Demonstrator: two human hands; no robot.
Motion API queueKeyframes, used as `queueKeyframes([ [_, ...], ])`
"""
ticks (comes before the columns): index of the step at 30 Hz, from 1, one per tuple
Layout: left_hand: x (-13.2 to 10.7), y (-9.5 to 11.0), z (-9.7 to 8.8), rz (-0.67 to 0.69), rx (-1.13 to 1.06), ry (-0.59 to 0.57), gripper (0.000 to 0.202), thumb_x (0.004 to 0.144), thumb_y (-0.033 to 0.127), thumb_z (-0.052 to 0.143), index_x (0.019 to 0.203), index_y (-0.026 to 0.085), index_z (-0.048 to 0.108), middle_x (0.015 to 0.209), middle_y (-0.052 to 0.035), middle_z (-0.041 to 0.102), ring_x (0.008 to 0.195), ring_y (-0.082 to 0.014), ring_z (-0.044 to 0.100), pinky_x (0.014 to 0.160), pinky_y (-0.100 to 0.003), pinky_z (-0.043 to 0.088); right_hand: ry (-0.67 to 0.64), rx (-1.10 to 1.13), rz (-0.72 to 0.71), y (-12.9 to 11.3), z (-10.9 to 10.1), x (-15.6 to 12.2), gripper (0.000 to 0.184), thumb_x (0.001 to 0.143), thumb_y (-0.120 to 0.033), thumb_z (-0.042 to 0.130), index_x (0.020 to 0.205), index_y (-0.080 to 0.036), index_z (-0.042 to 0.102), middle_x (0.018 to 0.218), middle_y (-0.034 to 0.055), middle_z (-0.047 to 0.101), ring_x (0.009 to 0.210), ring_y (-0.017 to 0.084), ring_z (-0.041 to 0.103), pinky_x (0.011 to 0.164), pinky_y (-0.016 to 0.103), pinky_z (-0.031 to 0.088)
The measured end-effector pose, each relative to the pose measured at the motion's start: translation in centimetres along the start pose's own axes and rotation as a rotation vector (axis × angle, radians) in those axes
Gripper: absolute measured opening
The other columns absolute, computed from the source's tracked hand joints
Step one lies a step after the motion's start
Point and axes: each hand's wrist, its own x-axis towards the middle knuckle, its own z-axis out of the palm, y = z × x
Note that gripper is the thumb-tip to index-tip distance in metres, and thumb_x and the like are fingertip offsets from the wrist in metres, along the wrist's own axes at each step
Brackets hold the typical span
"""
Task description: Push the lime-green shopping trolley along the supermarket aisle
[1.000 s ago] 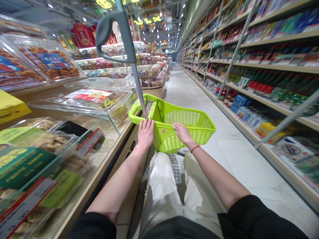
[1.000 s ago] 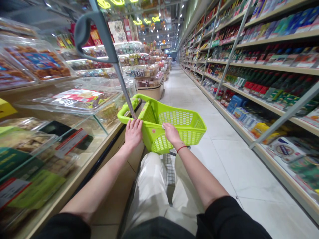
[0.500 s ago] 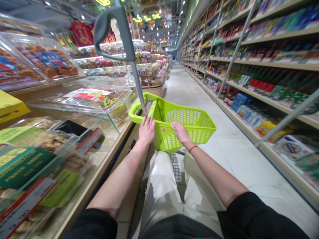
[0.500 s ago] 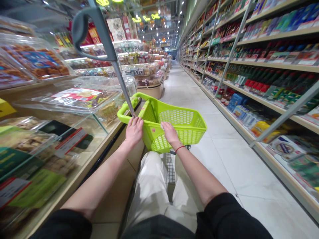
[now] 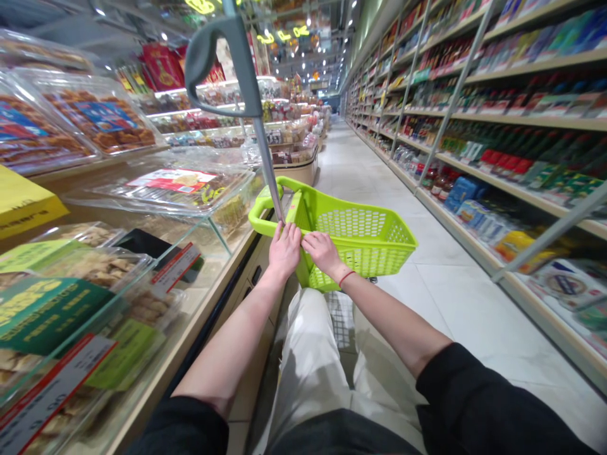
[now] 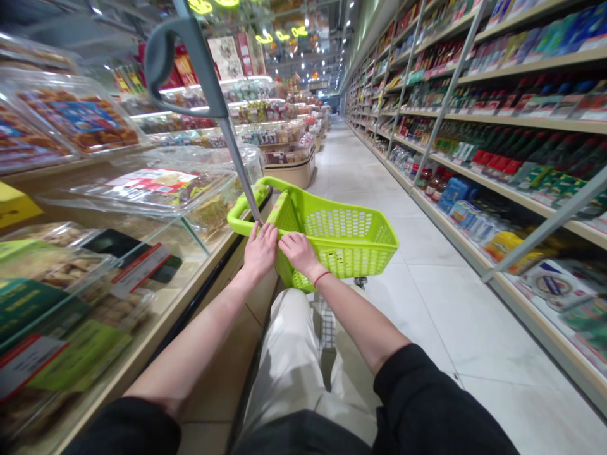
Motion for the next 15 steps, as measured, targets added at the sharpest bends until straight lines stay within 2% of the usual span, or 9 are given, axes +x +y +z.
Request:
queueKeyframes([
  [2, 0.0, 0.0, 0.0, -0.002, -0.002, 0.006, 0.039, 0.096, 0.011, 0.035, 0.124, 0.004, 0.061, 0.136, -0.0203, 0.063, 0.137, -0.0306, 0.051, 0.125, -0.049, 0.027, -0.046, -0.007, -0.004, 0.9, 0.0, -1.0, 0.027, 0.104, -0.022, 0.046, 0.115, -0.021, 0.07, 0.116, 0.0078, 0.072, 0.113, 0.021, 0.054, 0.094, 0.036, 0.042],
  [6, 0.0, -0.1, 0.2, -0.009, -0.025, 0.022, 0.039, 0.092, 0.008, 0.038, 0.124, 0.005, 0.061, 0.135, -0.019, 0.063, 0.137, -0.0299, 0.051, 0.124, -0.049, 0.028, -0.109, -0.055, 0.061, 4.0, -0.9, -5.7, 0.031, 0.102, -0.02, 0.048, 0.125, -0.02, 0.068, 0.129, 0.0088, 0.07, 0.117, 0.024, 0.052, 0.093, 0.038, 0.04],
  [9, 0.0, 0.0, 0.3, -0.02, -0.037, 0.028, 0.039, 0.09, 0.007, 0.04, 0.123, 0.005, 0.061, 0.135, -0.0186, 0.064, 0.137, -0.0301, 0.052, 0.124, -0.048, 0.028, -0.1, -0.104, 0.106, 5.7, -1.9, -8.6, 0.034, 0.102, -0.018, 0.045, 0.127, -0.018, 0.068, 0.128, 0.0088, 0.071, 0.115, 0.026, 0.053, 0.09, 0.038, 0.041],
  [12, 0.1, 0.2, 0.3, -0.029, -0.033, 0.041, 0.038, 0.089, 0.007, 0.042, 0.121, 0.005, 0.062, 0.133, -0.0186, 0.064, 0.135, -0.0304, 0.052, 0.124, -0.048, 0.029, -0.073, -0.107, 0.125, 5.8, -2.0, -8.9, 0.035, 0.102, -0.017, 0.043, 0.125, -0.016, 0.069, 0.125, 0.0101, 0.072, 0.111, 0.026, 0.056, 0.089, 0.038, 0.043],
  [15, 0.2, 0.3, 0.3, -0.036, -0.026, 0.055, 0.037, 0.089, 0.008, 0.043, 0.121, 0.004, 0.062, 0.132, -0.0193, 0.065, 0.134, -0.0308, 0.053, 0.123, -0.048, 0.03, -0.066, -0.063, 0.126, 4.4, -1.3, -7.0, 0.033, 0.102, -0.017, 0.043, 0.123, -0.014, 0.069, 0.123, 0.0121, 0.072, 0.106, 0.025, 0.059, 0.087, 0.039, 0.045],
])
